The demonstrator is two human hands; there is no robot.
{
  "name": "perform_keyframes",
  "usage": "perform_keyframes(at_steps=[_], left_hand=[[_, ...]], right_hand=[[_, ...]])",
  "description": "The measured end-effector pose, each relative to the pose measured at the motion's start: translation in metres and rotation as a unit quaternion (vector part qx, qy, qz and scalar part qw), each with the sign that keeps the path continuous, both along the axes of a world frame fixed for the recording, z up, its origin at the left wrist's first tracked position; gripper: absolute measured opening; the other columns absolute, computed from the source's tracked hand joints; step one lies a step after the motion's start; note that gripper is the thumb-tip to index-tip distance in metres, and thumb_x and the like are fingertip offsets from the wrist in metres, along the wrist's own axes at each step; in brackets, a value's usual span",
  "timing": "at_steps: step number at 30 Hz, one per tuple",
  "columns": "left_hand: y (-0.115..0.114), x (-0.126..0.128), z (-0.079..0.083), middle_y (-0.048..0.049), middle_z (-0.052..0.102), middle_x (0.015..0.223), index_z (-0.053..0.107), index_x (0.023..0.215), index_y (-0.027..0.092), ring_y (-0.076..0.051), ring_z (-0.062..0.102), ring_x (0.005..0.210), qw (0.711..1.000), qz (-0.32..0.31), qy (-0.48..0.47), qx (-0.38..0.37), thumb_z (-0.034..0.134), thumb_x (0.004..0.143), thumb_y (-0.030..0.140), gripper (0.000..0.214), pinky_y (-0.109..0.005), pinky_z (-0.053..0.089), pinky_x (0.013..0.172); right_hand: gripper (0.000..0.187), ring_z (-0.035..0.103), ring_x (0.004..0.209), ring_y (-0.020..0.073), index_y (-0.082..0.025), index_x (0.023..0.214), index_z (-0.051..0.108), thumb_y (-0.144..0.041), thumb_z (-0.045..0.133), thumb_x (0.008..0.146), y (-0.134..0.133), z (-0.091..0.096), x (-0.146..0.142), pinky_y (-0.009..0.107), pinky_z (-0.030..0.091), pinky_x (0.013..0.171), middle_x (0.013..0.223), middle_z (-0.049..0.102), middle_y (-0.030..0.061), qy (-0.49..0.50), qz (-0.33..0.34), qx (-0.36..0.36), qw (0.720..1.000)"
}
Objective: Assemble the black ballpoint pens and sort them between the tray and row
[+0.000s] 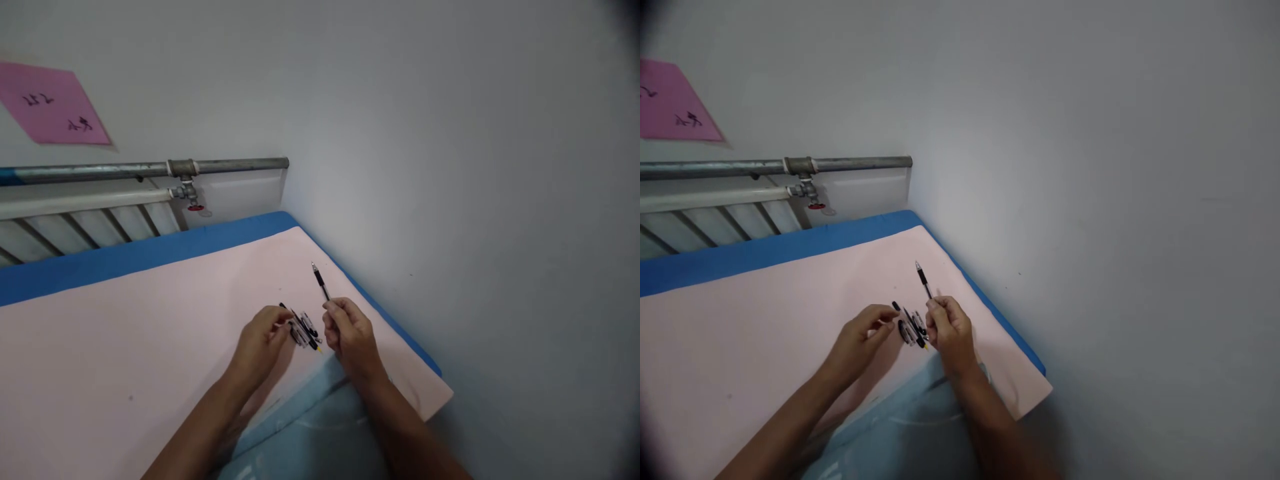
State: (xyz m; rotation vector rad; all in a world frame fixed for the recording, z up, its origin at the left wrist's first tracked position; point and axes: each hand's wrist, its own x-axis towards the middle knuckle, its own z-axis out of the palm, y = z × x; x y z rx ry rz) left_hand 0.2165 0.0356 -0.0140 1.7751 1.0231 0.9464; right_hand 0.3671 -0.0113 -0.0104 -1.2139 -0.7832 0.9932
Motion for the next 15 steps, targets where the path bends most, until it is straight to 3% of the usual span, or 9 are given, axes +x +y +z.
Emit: perform_keyframes(at_steps=[4,8,10,12,15], left_hand=[[0.002,0.015,-0.014,-0.0073,0.062,0.085,0.063,0.079,0.02,-0.021,0.052,0.085,0.964,-0.069,0.204,0.16,0.044,0.071,0.006,0.026,-0.035,0.039,0.077],[-0.002,0.015,-0.019,-0.0095,0.061,0.082,0.061,0.077,0.017,-0.022,0.051,0.08,0.923,-0.088,0.311,0.209,0.046,0.071,0.009,0.019,-0.036,0.038,0.074],[-0.004,0.011,-0.017,-0.0095,0.061,0.08,0.062,0.075,0.018,-0.023,0.051,0.079,0.922,-0.09,0.319,0.199,0.049,0.069,0.01,0.016,-0.035,0.037,0.072],[-0.005,0.002,-0.013,-0.0088,0.062,0.079,0.063,0.074,0.019,-0.023,0.051,0.078,0.94,-0.078,0.291,0.16,0.05,0.068,0.011,0.016,-0.035,0.036,0.071],[-0.003,-0.025,-0.004,-0.0059,0.064,0.077,0.064,0.077,0.021,-0.02,0.054,0.071,0.98,-0.042,0.192,0.016,0.052,0.072,0.02,0.013,-0.031,0.037,0.066]], right_hand=[[0.02,0.031,0.036,0.0026,-0.019,0.072,0.046,-0.035,0.057,0.074,-0.001,0.001,0.003,0.015,0.019,0.033,0.055,0.042,-0.0076,0.052,0.015,0.017,0.998],[0.02,0.032,0.038,0.0028,-0.018,0.071,0.046,-0.034,0.056,0.076,-0.003,0.002,-0.001,0.015,0.021,0.034,0.054,0.042,-0.0074,0.041,0.024,0.024,0.999],[0.019,0.031,0.038,0.003,-0.019,0.071,0.046,-0.034,0.055,0.077,-0.004,0.002,-0.002,0.016,0.022,0.034,0.054,0.042,-0.0075,0.024,0.025,0.02,0.999],[0.018,0.032,0.039,0.0036,-0.019,0.071,0.046,-0.034,0.054,0.078,-0.005,0.001,-0.003,0.017,0.024,0.036,0.054,0.042,-0.0074,-0.007,0.034,0.014,0.999],[0.015,0.037,0.044,0.0057,-0.018,0.075,0.052,-0.033,0.051,0.08,-0.007,-0.002,-0.005,0.018,0.029,0.041,0.055,0.043,-0.0061,-0.115,0.076,0.005,0.99]])
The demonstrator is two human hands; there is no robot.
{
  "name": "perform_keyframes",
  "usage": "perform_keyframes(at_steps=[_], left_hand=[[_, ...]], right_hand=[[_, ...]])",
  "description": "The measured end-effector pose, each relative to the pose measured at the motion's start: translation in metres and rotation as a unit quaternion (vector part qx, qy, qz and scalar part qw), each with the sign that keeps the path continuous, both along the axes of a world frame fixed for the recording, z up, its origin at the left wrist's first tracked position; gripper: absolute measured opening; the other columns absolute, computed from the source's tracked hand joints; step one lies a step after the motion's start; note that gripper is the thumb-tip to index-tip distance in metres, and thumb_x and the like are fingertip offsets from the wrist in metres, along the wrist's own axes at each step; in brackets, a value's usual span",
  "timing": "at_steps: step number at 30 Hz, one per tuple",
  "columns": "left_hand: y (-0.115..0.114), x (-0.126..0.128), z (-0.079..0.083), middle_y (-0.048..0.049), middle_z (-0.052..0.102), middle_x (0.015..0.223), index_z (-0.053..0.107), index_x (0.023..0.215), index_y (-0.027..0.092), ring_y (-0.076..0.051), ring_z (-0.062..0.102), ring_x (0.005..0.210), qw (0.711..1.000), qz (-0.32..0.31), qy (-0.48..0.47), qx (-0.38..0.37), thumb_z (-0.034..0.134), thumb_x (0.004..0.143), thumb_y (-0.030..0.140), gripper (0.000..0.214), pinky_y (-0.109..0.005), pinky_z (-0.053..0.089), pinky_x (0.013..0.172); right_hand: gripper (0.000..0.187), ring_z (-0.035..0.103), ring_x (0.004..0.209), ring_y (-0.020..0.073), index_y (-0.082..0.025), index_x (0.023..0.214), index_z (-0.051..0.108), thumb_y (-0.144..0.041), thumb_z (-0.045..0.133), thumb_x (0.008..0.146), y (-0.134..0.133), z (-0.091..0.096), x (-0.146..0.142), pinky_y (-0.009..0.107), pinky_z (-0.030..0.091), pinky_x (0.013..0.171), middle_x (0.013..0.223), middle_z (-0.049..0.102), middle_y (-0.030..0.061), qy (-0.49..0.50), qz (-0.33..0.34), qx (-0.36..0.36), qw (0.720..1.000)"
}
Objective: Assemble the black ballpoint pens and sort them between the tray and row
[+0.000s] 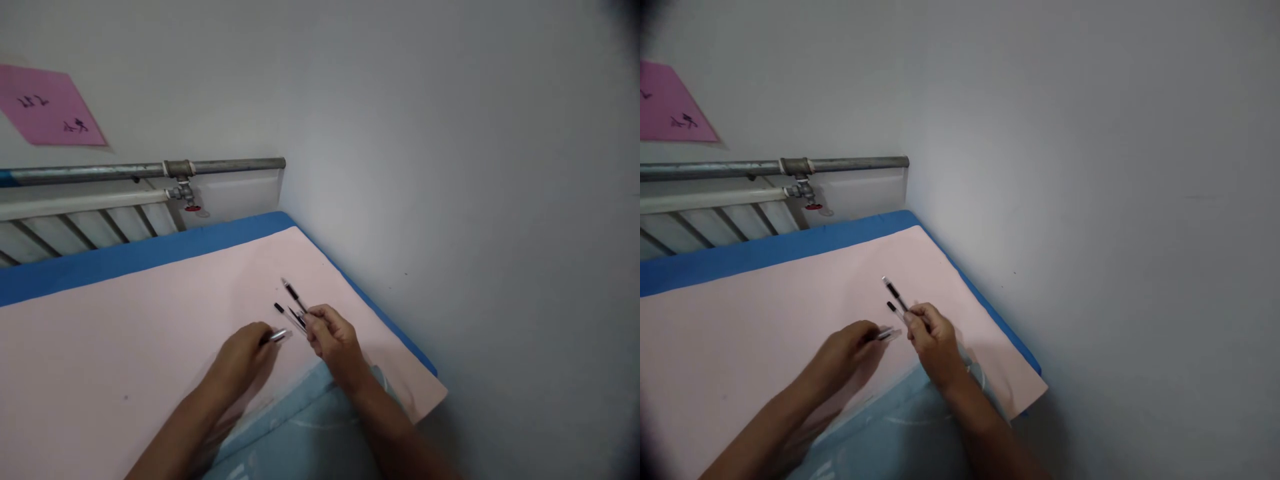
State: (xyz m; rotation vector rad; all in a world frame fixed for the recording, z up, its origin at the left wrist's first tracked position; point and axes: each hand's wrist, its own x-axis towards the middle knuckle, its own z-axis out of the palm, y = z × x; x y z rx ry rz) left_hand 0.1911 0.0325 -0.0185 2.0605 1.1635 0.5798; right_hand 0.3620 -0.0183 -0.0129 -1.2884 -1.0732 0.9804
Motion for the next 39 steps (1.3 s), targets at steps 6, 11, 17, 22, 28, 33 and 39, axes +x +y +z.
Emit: perform_keyframes(at_steps=[6,11,17,22,28,33,39], left_hand=[[-0.004,-0.074,0.006,-0.0015,0.063,0.078,0.064,0.088,0.021,-0.015,0.054,0.071,0.931,0.13,-0.254,-0.226,0.062,0.07,0.032,0.022,-0.028,0.041,0.072],[-0.011,-0.086,0.004,-0.001,0.062,0.074,0.065,0.085,0.02,-0.014,0.054,0.07,0.913,0.155,-0.288,-0.243,0.066,0.065,0.031,0.023,-0.028,0.041,0.071],[-0.011,-0.084,0.01,-0.0009,0.06,0.072,0.065,0.084,0.02,-0.015,0.052,0.071,0.924,0.146,-0.254,-0.245,0.065,0.065,0.033,0.024,-0.029,0.04,0.071],[-0.012,-0.088,0.011,-0.0003,0.061,0.076,0.065,0.085,0.021,-0.015,0.051,0.073,0.937,0.134,-0.225,-0.232,0.063,0.066,0.033,0.022,-0.029,0.039,0.071],[-0.012,-0.089,0.013,-0.0034,0.066,0.092,0.065,0.087,0.022,-0.016,0.053,0.081,0.938,0.108,-0.221,-0.243,0.064,0.067,0.028,0.022,-0.028,0.04,0.074],[-0.016,-0.079,0.007,-0.0003,0.063,0.065,0.065,0.082,0.018,-0.011,0.052,0.059,0.879,0.169,-0.351,-0.275,0.067,0.065,0.027,0.019,-0.026,0.042,0.063],[-0.025,-0.057,-0.005,0.0003,0.059,0.059,0.065,0.08,0.013,-0.009,0.053,0.054,0.816,0.16,-0.45,-0.324,0.066,0.068,0.027,0.018,-0.023,0.041,0.057]], right_hand=[[0.015,0.058,0.071,0.0127,-0.02,0.089,0.064,-0.024,0.055,0.078,-0.004,-0.009,-0.015,0.021,0.043,0.065,0.078,0.064,0.0009,-0.228,0.074,0.071,0.968],[0.017,0.061,0.082,0.0141,-0.021,0.093,0.064,-0.021,0.054,0.079,-0.004,-0.014,-0.025,0.022,0.045,0.073,0.088,0.068,0.0017,-0.271,0.116,0.11,0.949],[0.017,0.061,0.083,0.0139,-0.021,0.094,0.064,-0.021,0.053,0.08,-0.004,-0.019,-0.022,0.022,0.045,0.074,0.088,0.067,0.0021,-0.294,0.115,0.127,0.94],[0.017,0.06,0.08,0.0129,-0.02,0.095,0.062,-0.021,0.051,0.082,-0.004,-0.02,-0.02,0.022,0.043,0.072,0.086,0.066,0.0021,-0.316,0.133,0.137,0.929],[0.016,0.057,0.073,0.0125,-0.021,0.093,0.063,-0.021,0.051,0.082,-0.005,-0.015,-0.024,0.022,0.04,0.067,0.077,0.063,0.0013,-0.365,0.168,0.115,0.908],[0.014,0.052,0.063,0.0104,-0.019,0.088,0.061,-0.023,0.049,0.082,-0.009,-0.011,-0.036,0.02,0.037,0.058,0.069,0.059,-0.0008,-0.313,0.198,0.064,0.927],[0.015,0.045,0.052,0.008,-0.018,0.078,0.054,-0.026,0.044,0.084,-0.011,-0.01,-0.048,0.019,0.034,0.053,0.056,0.051,-0.0043,-0.184,0.247,-0.001,0.951]])
